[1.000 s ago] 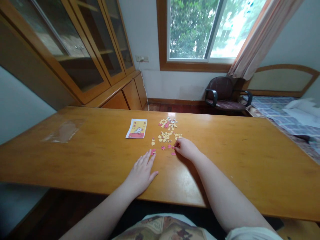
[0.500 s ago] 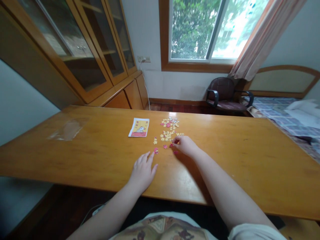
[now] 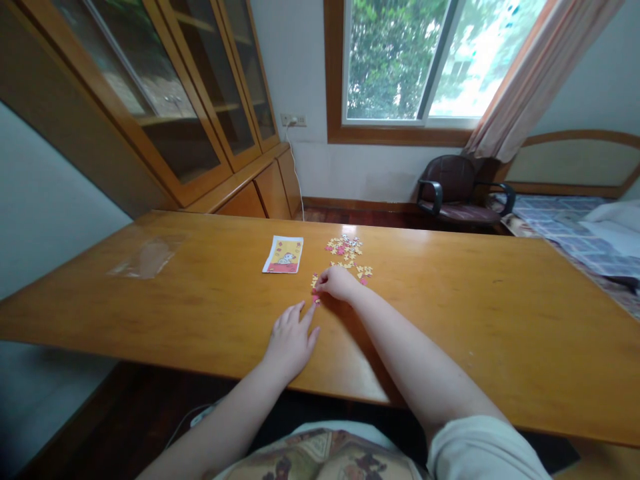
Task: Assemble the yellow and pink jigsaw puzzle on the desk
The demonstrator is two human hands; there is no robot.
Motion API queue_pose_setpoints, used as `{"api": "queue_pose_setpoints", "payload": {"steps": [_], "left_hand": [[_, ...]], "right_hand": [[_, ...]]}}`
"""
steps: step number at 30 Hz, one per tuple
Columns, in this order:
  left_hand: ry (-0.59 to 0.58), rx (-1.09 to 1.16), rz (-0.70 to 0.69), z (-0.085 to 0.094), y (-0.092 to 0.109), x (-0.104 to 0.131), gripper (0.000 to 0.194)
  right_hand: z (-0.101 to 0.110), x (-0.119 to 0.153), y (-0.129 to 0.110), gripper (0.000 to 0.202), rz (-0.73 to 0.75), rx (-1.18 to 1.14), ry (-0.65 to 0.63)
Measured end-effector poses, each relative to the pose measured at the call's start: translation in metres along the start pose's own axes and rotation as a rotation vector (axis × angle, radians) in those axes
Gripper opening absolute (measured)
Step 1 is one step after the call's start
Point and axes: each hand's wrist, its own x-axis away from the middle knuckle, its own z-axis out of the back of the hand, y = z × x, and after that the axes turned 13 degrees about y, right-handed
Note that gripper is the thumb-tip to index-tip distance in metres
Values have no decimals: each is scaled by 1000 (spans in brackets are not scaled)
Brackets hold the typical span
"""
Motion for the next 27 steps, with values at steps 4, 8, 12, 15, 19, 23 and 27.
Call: {"api": "queue_pose_setpoints", "payload": {"steps": [4,8,12,15,19,23,27], "left_hand": [[-7,-11,-3,2,1,-1,53],[-4,-12,-5,1,1,0,53],[-7,-9,-3,1,1,0,53],[-8,-10,-2,1,2,0,53],[-8,-16,-4,1,2,0,53],[-7,-16,-5,0,2,0,52],[-6,-16,-5,1,2,0,53]], "right_hand": [[-7,-4,0,9,22,37,-15],[-9,-5,2,9,31,74,-2],[-8,-2,0,10,38,129,13],[-6,0,-3,11,29,160,16],[-5,2,-7,12,5,186,20],[-8,3,-8,12,1,198,28],[-9,2,-6,11,-1,213,37]]}}
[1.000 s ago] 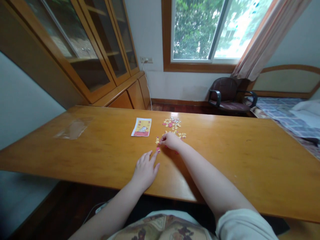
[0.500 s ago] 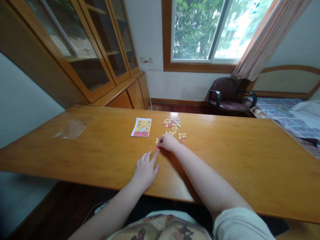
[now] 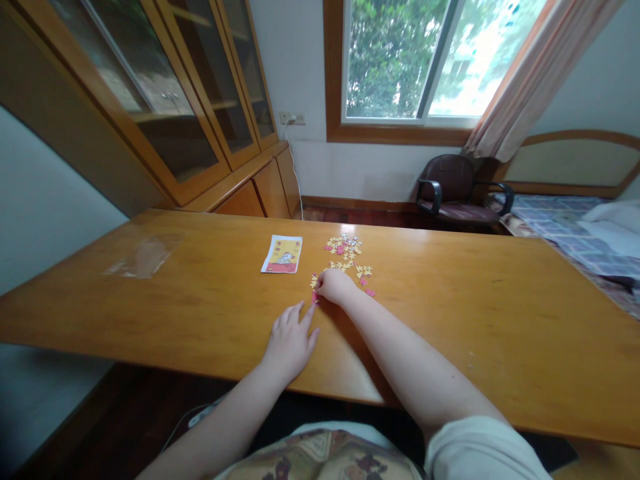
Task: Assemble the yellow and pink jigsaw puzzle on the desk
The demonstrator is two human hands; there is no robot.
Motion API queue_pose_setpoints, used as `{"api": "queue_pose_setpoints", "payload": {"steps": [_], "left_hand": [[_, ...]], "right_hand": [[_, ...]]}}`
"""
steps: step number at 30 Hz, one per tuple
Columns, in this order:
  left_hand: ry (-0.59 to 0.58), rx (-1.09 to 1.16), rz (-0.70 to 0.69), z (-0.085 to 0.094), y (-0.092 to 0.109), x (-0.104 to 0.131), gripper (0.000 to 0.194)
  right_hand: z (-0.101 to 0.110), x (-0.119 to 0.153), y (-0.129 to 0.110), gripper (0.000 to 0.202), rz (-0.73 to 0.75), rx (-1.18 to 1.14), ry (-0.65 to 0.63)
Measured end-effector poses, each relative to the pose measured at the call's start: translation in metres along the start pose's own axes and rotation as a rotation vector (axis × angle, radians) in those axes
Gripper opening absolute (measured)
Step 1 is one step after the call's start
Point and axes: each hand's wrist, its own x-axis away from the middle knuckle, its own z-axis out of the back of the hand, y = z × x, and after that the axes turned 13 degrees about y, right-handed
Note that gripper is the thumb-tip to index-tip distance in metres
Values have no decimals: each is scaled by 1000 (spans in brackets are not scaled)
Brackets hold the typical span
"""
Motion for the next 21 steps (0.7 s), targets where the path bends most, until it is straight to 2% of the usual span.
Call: {"api": "queue_pose_setpoints", "payload": {"steps": [7,10,13,21], "left_hand": [[-12,1,9,3,1,-1,51],[-22,9,18,3,1,-2,52],[-19,18,23,1,0,-2,52],[-4,31,30,-3,-2,-1,53]], "right_hand": [[-2,-2,0,11,-21,38,1],[0,3,3,14,4,26,52],[8,13,11,21,-6,5,133],[39,43,50,26,-148,-55,195]]}}
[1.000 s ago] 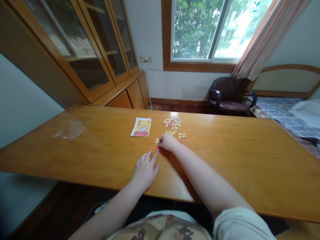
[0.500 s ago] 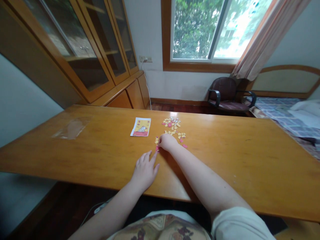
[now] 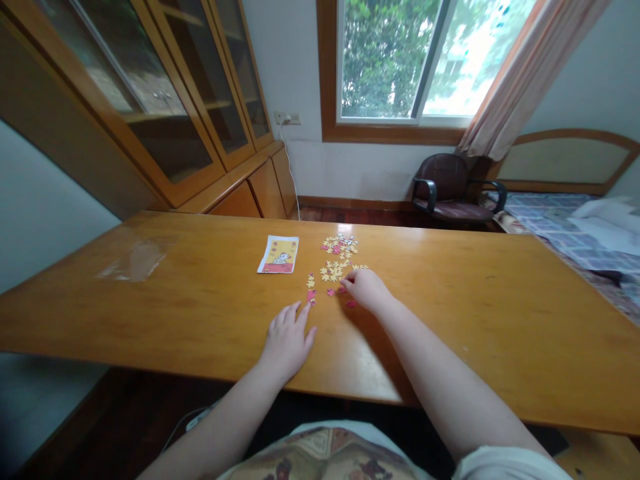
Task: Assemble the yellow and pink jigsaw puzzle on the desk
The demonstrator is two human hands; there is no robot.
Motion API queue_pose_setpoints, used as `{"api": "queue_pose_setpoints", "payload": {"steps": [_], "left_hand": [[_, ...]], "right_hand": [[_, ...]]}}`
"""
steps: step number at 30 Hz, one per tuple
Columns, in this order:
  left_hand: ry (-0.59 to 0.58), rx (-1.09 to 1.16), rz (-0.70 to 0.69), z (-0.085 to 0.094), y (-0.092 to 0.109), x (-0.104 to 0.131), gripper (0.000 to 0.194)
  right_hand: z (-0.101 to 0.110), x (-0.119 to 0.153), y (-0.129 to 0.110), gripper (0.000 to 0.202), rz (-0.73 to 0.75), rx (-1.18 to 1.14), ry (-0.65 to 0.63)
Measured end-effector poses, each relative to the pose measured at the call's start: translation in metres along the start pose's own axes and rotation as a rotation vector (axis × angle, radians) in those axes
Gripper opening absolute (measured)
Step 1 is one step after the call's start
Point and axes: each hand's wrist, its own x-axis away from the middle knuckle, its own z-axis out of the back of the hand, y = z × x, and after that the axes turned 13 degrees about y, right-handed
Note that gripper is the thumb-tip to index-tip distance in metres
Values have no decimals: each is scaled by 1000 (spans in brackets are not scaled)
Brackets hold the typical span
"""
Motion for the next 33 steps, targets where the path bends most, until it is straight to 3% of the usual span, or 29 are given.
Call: {"api": "queue_pose_setpoints", "payload": {"steps": [4,7,16,21,24,28,33], "left_hand": [[-1,17,-16,1,-1,-1,52],[-4,26,-32,2,-2,-1,52],[-15,115,-43,7,-9,-6,45],[-62,52,-51,33,-24,-38,38],[-106,-39,-147,43,-27,-63,32],[-139,-30,-288,34,-27,-80,24],[-135,75,-337,10,-32,-77,23]], "right_hand": [[1,6,17,28,-57,-80,87],[-5,9,24,26,-12,-96,130],[-10,10,29,24,117,-60,102],[-14,10,31,22,155,-48,103],[-14,9,33,21,181,-28,91],[-7,6,40,21,178,0,133],[-2,5,43,21,197,-7,100]]}}
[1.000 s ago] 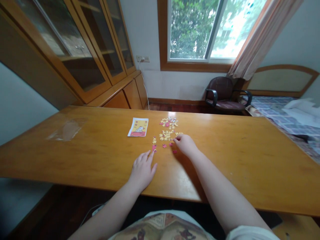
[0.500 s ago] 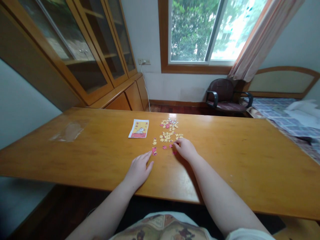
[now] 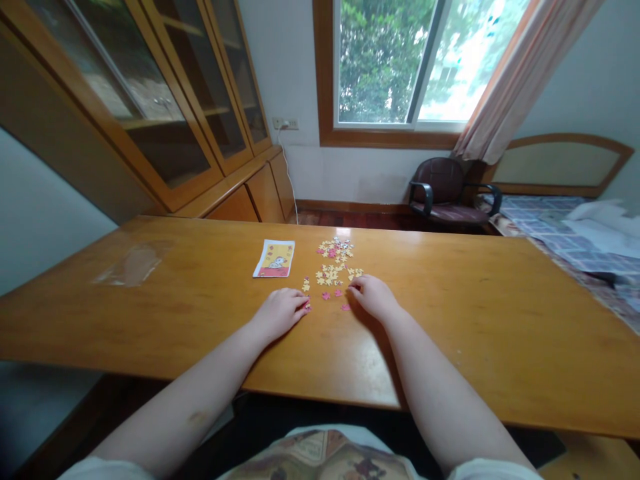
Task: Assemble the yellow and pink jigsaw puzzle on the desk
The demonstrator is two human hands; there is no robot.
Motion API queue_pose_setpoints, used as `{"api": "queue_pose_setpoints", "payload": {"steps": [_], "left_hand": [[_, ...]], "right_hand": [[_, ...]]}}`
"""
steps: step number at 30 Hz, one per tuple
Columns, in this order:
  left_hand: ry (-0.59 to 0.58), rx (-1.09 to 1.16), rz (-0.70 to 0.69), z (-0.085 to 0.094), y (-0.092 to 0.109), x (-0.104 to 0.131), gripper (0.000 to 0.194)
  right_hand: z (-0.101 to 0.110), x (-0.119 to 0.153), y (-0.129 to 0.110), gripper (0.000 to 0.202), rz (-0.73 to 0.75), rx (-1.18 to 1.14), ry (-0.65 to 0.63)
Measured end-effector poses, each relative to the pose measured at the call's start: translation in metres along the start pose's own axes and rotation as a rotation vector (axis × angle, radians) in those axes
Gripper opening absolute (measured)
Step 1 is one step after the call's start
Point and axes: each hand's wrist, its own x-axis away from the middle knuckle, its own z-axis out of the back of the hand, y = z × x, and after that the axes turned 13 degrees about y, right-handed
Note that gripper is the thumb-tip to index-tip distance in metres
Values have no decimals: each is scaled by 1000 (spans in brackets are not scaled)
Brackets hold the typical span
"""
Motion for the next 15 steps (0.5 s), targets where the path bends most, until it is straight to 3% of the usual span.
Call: {"api": "queue_pose_setpoints", "payload": {"steps": [6,12,15], "left_hand": [[-15,117,8,-7,-9,1,26],[13,51,34,18,0,-11,29],[-59,-17,4,33,5,-29,25]], "right_hand": [[2,3,-7,20,23,-36,-60],[6,3,-5,17,-16,-54,-188],[8,3,0,21,-52,-61,-243]]}}
